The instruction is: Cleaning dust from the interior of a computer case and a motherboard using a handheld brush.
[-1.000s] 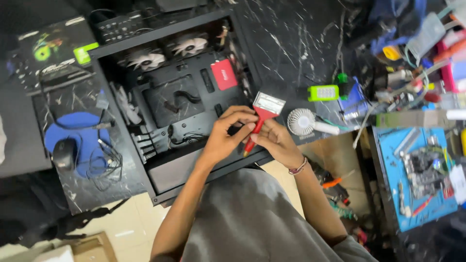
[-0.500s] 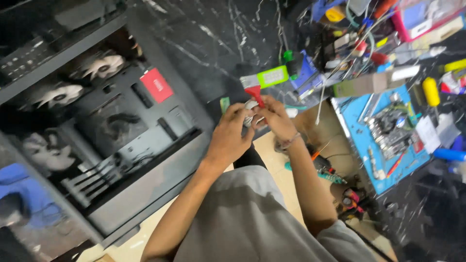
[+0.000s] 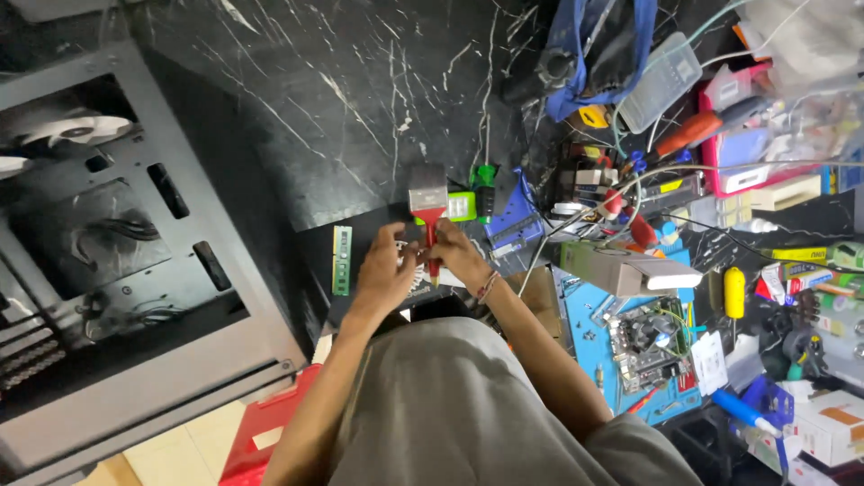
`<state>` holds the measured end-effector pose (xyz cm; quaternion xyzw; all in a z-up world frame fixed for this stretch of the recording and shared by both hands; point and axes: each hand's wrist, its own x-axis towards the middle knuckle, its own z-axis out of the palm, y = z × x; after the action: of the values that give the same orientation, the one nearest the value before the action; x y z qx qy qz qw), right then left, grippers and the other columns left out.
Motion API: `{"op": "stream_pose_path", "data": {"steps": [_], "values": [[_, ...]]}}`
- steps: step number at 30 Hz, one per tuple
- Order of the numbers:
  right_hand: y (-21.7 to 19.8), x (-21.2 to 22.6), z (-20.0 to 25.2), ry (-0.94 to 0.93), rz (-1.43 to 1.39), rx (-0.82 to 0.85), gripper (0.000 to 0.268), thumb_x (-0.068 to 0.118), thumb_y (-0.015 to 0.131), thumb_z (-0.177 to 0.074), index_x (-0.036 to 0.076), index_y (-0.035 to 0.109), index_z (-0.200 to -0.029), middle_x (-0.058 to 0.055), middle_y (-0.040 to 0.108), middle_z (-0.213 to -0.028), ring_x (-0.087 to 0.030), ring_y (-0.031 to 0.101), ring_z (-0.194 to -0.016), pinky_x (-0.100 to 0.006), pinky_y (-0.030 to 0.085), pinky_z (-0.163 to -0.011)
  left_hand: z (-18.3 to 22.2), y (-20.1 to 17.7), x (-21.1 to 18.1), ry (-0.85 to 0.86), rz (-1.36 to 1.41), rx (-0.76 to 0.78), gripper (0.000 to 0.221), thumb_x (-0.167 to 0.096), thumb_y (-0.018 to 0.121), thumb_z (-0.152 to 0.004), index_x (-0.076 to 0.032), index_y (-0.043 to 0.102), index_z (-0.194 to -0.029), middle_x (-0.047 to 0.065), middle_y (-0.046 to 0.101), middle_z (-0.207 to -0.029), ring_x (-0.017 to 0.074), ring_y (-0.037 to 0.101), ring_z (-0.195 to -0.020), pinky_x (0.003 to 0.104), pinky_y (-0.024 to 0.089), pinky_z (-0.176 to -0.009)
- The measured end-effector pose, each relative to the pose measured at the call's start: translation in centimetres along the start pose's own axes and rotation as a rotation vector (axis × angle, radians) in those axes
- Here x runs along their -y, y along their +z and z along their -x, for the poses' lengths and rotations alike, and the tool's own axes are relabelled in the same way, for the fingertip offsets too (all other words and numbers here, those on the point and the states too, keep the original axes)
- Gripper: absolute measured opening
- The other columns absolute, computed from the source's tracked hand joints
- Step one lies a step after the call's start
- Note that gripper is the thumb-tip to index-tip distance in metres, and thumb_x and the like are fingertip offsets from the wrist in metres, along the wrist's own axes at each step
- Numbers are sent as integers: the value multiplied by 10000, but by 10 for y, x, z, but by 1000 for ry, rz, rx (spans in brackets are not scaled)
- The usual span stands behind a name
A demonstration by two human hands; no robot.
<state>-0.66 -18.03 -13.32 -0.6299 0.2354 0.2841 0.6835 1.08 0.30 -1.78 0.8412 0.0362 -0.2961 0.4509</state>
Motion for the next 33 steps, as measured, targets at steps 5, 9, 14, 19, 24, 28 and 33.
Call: {"op": "stream_pose_path", "data": {"steps": [5,9,14,19,24,28,33], "values": [[27,122,120,19,-141,-22,489,114,635,-918,-30,593,-1383,-48,633,-874,-111,577,-755,-267,537,-668,13,17,-8,93,232,20,409,-443,674,-1064,-96,680,-1281,196,723,-1223,403,766,-1075,444,666,-819],[-1,35,146,-160,-327,50,678,-58,721,-914,-22,494,-1552,-169,727,-1004,-239,753,-866,-424,662,-748,31,40,-16,214,290,96,338,-357,736,-1048,-47,718,-1182,225,714,-1143,420,781,-1000,442,683,-710],[0,-36,206,-161,-341,-256,216,35,699,-943,31,726,-1157,-190,754,-902,-305,797,-807,-431,670,-672,70,81,-5,379,217,268,340,-367,853,-967,-48,774,-1057,160,767,-1007,359,793,-973,419,664,-802],[-5,-63,294,-248,-406,-507,212,-72,715,-837,49,664,-1005,-103,659,-825,-273,767,-800,-390,676,-676,122,127,-5,411,157,483,282,-354,809,-1000,-99,801,-1120,135,791,-1050,331,784,-1031,411,645,-850],[-41,-106,355,-278,-266,-738,175,-13,778,-815,49,633,-739,-37,545,-637,-204,718,-622,-333,617,-572,155,173,-13,415,75,656,262,-287,770,-1016,-90,775,-1190,140,778,-1143,327,782,-1058,442,633,-889],[-93,-174,382,-146,-126,-883,295,189,725,-945,99,723,-663,-86,630,-526,-158,551,-393,-268,423,-382,167,222,-14,481,68,702,206,-246,738,-1055,-82,767,-1176,142,772,-1137,338,791,-1003,421,646,-814],[-168,-211,424,-14,18,-943,277,393,694,-1006,189,818,-864,-75,613,-511,-199,651,-494,-325,525,-520,175,291,-20,424,54,655,185,-269,762,-1017,-137,765,-1147,70,774,-1133,276,800,-979,376,642,-807]]}}
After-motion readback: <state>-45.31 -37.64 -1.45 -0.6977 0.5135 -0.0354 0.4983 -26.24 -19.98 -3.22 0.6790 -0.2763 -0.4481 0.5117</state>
